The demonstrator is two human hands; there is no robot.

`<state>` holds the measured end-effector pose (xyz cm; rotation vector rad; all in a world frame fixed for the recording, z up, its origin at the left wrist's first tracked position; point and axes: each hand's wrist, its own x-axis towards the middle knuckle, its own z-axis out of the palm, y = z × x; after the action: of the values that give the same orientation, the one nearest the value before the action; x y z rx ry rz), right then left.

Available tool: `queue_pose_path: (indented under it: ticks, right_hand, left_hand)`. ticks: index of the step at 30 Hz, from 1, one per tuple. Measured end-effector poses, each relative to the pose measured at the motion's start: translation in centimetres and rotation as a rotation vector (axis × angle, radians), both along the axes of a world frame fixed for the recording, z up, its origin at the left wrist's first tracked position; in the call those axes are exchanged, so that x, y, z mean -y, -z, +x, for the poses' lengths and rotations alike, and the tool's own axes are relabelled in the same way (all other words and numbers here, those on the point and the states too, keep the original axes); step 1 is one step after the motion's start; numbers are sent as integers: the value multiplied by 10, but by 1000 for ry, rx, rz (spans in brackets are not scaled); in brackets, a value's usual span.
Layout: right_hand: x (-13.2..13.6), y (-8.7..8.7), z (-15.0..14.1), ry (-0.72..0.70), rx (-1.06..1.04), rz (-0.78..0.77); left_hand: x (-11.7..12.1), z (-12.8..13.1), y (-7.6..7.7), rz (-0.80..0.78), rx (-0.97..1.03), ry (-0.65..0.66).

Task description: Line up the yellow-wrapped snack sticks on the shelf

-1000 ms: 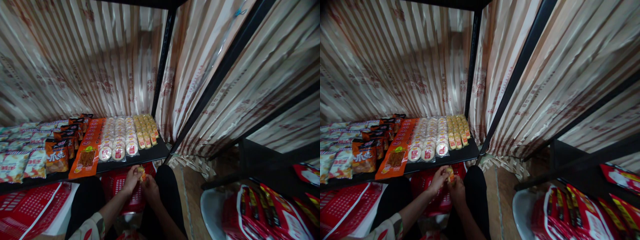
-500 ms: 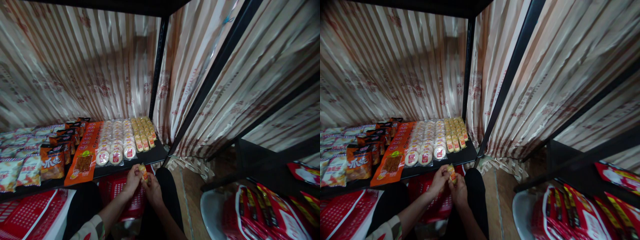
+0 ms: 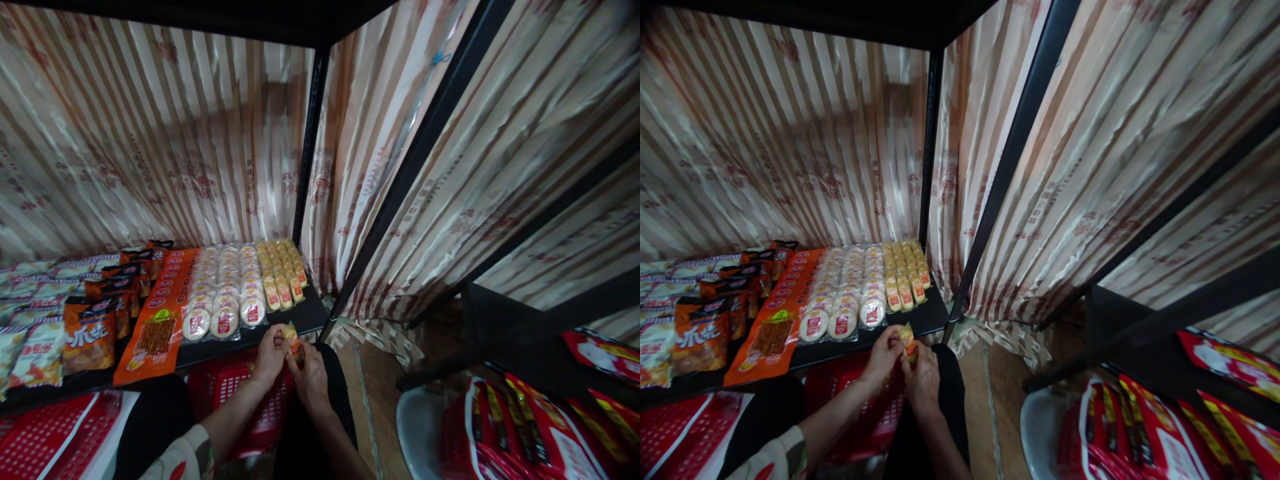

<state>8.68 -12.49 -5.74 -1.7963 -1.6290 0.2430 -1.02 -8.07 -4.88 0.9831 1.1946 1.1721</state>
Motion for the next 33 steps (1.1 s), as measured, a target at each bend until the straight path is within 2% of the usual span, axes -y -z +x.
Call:
queue_pose_path:
  ticks: [8,12,19,23,33]
  right_hand:
    - [-13,1,7,34,19,111]
    - [-20,3,10,53,9,154]
    - [-33,0,16,62,-37,142]
    - [-41,-3,19,85,-70,157]
    - [-67,-4,25,131,-87,221]
  left_hand:
    - [-13,11,-4,19,-8,-38]
    - [-16,16,-14,17,0,-52]
    - [-26,25,-30,29,-64,-51]
    - [-34,29,-31,68,-111,-72]
    - [-53,38,-25,115,-148,-13]
